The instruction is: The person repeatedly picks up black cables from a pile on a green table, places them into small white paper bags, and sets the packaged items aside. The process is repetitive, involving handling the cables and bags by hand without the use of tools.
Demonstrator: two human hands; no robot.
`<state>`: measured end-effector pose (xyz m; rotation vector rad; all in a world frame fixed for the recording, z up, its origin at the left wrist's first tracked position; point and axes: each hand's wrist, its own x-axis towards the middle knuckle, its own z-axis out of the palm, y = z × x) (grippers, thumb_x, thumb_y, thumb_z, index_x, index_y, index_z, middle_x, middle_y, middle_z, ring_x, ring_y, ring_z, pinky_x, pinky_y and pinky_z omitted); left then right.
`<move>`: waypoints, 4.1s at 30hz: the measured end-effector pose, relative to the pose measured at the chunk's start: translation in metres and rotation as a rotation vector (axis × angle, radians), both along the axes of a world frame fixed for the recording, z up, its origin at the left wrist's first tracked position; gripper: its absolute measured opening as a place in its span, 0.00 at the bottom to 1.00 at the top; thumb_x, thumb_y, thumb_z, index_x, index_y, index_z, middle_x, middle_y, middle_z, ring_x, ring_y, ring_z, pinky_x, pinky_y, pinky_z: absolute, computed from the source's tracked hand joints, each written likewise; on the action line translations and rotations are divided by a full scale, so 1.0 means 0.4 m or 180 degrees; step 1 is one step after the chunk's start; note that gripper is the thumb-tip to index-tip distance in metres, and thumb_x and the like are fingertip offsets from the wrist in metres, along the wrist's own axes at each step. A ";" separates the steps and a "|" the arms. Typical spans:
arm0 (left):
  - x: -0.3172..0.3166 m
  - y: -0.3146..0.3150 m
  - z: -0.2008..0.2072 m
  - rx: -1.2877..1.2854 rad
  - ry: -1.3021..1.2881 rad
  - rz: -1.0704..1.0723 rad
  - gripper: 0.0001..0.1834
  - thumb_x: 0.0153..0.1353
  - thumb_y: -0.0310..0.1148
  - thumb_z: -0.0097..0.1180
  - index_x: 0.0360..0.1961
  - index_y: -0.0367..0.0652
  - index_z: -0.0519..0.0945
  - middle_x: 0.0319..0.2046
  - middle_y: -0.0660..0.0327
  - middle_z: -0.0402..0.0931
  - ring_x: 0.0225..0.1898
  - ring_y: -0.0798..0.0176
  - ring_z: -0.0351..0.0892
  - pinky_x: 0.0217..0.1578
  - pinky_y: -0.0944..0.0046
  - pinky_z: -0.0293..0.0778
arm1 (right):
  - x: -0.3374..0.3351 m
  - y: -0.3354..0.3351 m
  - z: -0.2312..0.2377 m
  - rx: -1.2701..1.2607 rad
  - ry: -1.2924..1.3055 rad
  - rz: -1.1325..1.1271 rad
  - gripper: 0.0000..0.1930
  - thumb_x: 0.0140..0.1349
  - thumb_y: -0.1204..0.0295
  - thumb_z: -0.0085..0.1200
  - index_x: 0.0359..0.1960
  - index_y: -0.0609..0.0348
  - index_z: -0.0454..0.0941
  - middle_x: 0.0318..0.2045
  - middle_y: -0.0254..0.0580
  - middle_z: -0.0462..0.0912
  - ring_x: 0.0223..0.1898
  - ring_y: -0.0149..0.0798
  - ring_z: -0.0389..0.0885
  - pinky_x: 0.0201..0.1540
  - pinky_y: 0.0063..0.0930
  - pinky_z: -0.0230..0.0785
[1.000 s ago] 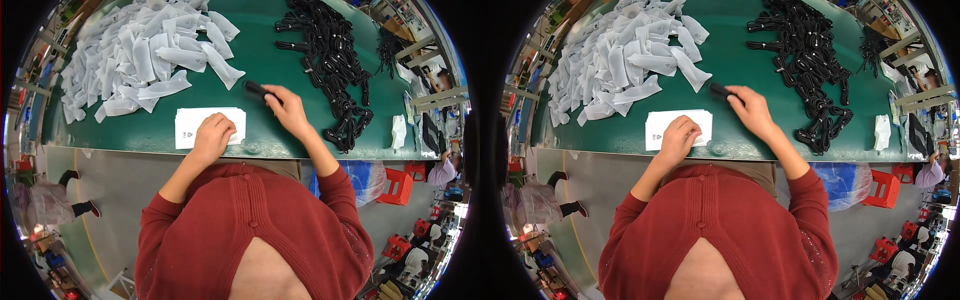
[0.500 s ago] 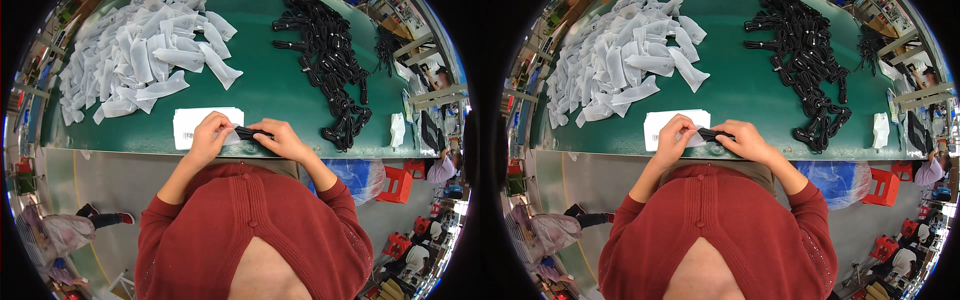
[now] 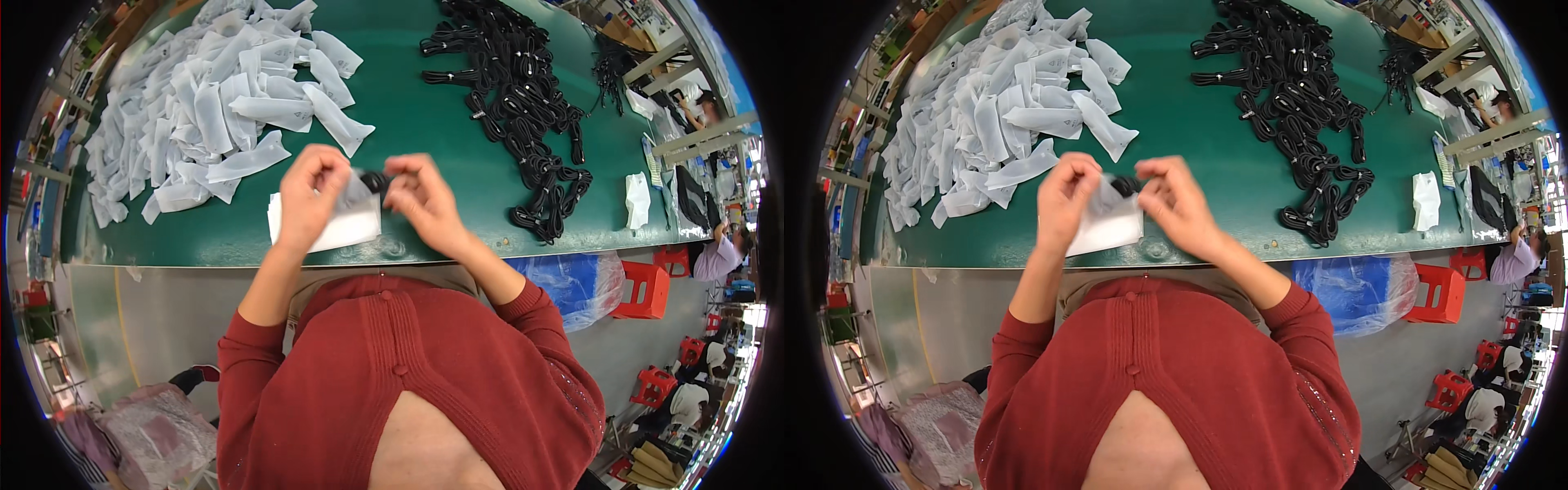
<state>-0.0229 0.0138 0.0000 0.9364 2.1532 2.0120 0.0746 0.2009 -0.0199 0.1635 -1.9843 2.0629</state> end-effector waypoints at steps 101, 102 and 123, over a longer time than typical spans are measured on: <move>0.095 -0.051 -0.074 -0.1428 0.1434 -0.0330 0.16 0.49 0.29 0.70 0.39 0.42 0.80 0.39 0.56 0.72 0.42 0.51 0.73 0.43 0.56 0.72 | 0.122 0.239 -0.134 0.4002 -0.0859 -0.3464 0.24 0.64 0.61 0.58 0.55 0.65 0.74 0.61 0.80 0.62 0.59 0.71 0.64 0.58 0.60 0.62; 0.100 -0.051 -0.090 -0.1538 0.1483 -0.0343 0.15 0.49 0.29 0.69 0.38 0.42 0.80 0.38 0.56 0.72 0.41 0.52 0.73 0.43 0.56 0.71 | 0.102 0.229 -0.133 0.3924 -0.0645 -0.3335 0.23 0.63 0.63 0.58 0.55 0.67 0.73 0.60 0.80 0.62 0.60 0.72 0.64 0.59 0.59 0.61; 0.076 -0.017 -0.119 -0.1320 0.0406 0.0258 0.04 0.56 0.24 0.62 0.30 0.39 0.79 0.29 0.59 0.78 0.31 0.57 0.77 0.39 0.59 0.69 | 0.054 0.036 -0.010 -0.0154 -0.0916 -0.0371 0.12 0.67 0.78 0.53 0.51 0.67 0.76 0.35 0.40 0.84 0.24 0.23 0.75 0.29 0.18 0.70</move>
